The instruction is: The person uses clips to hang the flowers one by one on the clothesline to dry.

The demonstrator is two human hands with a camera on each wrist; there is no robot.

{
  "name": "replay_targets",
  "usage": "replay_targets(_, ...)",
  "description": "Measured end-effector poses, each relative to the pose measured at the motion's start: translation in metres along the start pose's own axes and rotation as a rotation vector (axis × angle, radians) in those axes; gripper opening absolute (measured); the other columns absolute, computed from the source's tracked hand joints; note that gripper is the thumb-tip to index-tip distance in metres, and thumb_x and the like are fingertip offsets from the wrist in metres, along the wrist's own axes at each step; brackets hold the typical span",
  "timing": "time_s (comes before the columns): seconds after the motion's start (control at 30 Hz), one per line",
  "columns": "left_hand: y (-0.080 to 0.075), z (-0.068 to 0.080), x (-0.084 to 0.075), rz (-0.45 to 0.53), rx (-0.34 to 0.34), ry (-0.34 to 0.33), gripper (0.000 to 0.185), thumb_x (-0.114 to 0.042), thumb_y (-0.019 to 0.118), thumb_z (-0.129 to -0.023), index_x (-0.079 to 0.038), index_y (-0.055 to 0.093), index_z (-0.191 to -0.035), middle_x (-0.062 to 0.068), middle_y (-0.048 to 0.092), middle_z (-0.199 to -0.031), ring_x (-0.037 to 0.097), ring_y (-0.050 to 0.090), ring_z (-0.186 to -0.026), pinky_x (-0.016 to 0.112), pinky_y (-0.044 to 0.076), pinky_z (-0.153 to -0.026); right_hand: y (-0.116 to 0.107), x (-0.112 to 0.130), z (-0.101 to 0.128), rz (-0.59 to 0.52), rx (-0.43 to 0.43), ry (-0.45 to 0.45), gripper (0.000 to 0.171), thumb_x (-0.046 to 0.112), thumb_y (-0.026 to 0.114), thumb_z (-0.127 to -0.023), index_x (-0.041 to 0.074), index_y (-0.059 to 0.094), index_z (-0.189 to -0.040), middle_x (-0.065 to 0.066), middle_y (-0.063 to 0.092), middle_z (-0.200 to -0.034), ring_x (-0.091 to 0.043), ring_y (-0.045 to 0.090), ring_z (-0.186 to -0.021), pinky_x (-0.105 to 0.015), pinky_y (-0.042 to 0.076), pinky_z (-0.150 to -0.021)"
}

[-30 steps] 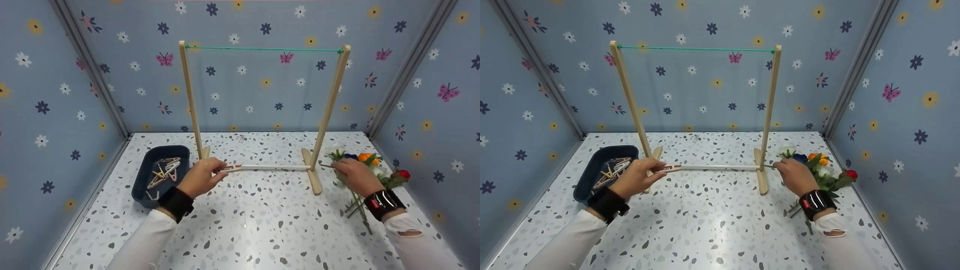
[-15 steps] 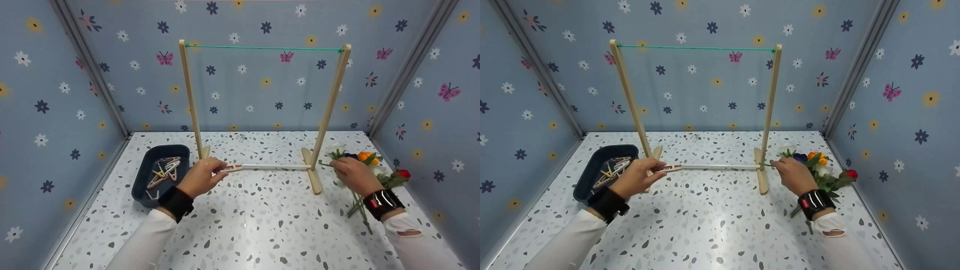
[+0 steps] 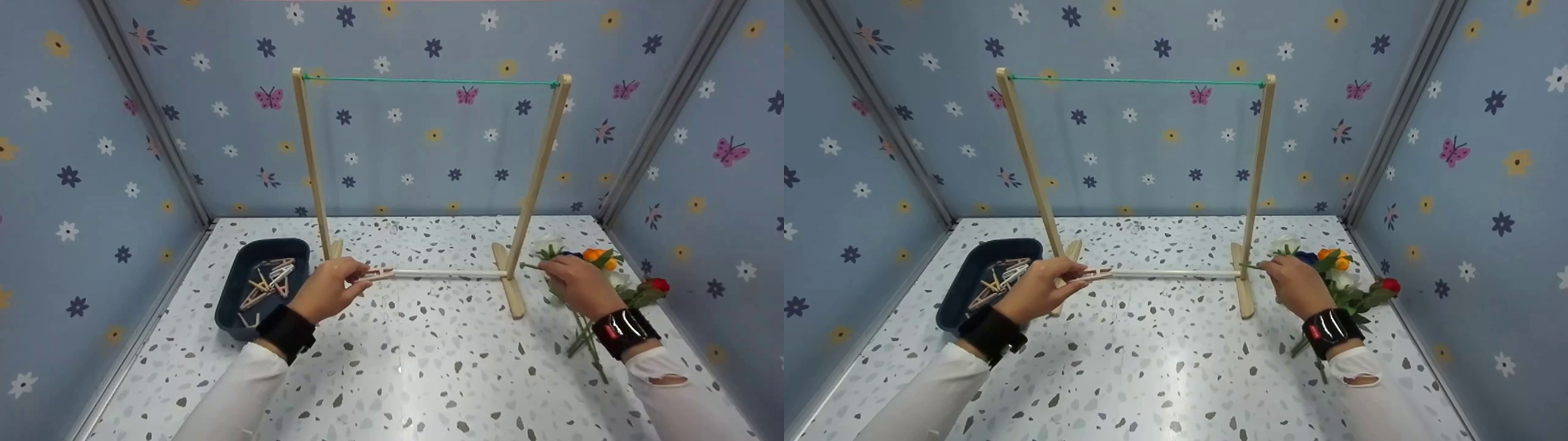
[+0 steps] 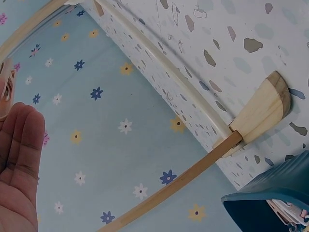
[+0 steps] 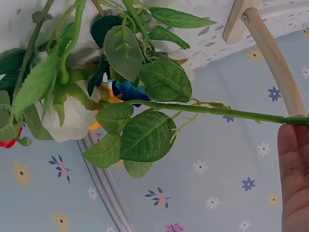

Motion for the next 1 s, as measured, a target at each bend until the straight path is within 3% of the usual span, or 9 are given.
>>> replay_targets(0.13, -0.001, 0.0, 0.0, 0.011, -0.002, 0.005, 0.014, -0.009, 0.079, -0.099, -0.001, 0.078, -0.11, 0.015, 0.077, -0.1, 0.026, 0.075, -0.088, 0.043, 0.065, -0.08, -0.005, 0.004, -0.007, -0.001, -0.035, -0.008, 0.028, -0.009, 0.081, -0.09, 0.003, 0.081, -0.115, -0.015, 0.077, -0.098, -0.034, 0.075, -0.089, -0.05, 0.064, -0.076)
replay_targets(0.3, -0.004, -0.002, -0.001, 0.01, -0.013, 0.012, 0.014, -0.009, 0.079, -0.099, -0.001, 0.078, -0.11, 0.014, 0.077, -0.1, 0.026, 0.075, -0.089, 0.044, 0.065, -0.08, -0.016, 0.014, -0.018, 0.008, -0.135, -0.089, 0.026, -0.01, 0.083, -0.088, 0.001, 0.081, -0.112, -0.016, 0.076, -0.094, -0.034, 0.074, -0.084, -0.047, 0.063, -0.07)
replay_targets(0.6, -0.014, -0.008, -0.005, -0.003, -0.035, 0.023, 0.018, -0.007, 0.08, -0.097, 0.002, 0.078, -0.112, 0.015, 0.077, -0.1, 0.027, 0.075, -0.088, 0.041, 0.065, -0.081, -0.038, 0.038, -0.049, -0.018, -0.225, -0.147, 0.024, -0.011, 0.078, -0.091, -0.001, 0.079, -0.113, -0.019, 0.076, -0.097, -0.038, 0.074, -0.089, -0.05, 0.062, -0.072)
replay_targets(0.83, -0.025, -0.017, -0.013, 0.0, -0.036, 0.044, 0.018, -0.007, 0.079, -0.099, 0.003, 0.078, -0.114, 0.017, 0.078, -0.104, 0.03, 0.076, -0.091, 0.044, 0.065, -0.083, -0.055, 0.064, -0.076, -0.045, -0.275, -0.158, 0.02, -0.009, 0.076, -0.095, -0.004, 0.077, -0.114, -0.022, 0.075, -0.098, -0.04, 0.073, -0.089, -0.053, 0.063, -0.075)
replay_targets(1.0, -0.037, -0.027, -0.018, 0.01, -0.044, 0.06, 0.018, -0.007, 0.078, -0.1, 0.004, 0.077, -0.114, 0.019, 0.078, -0.104, 0.031, 0.077, -0.09, 0.046, 0.066, -0.083, -0.064, 0.086, -0.095, -0.097, -0.311, -0.2, 0.02, -0.011, 0.073, -0.095, -0.007, 0.076, -0.114, -0.022, 0.075, -0.098, -0.037, 0.072, -0.085, -0.05, 0.062, -0.071)
Point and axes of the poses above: each hand's wrist, its own z-axis away from the middle knuckle, its own y-axis out of the palm, x = y × z, the point moved 3 cm from there along -z, towards the middle knuckle
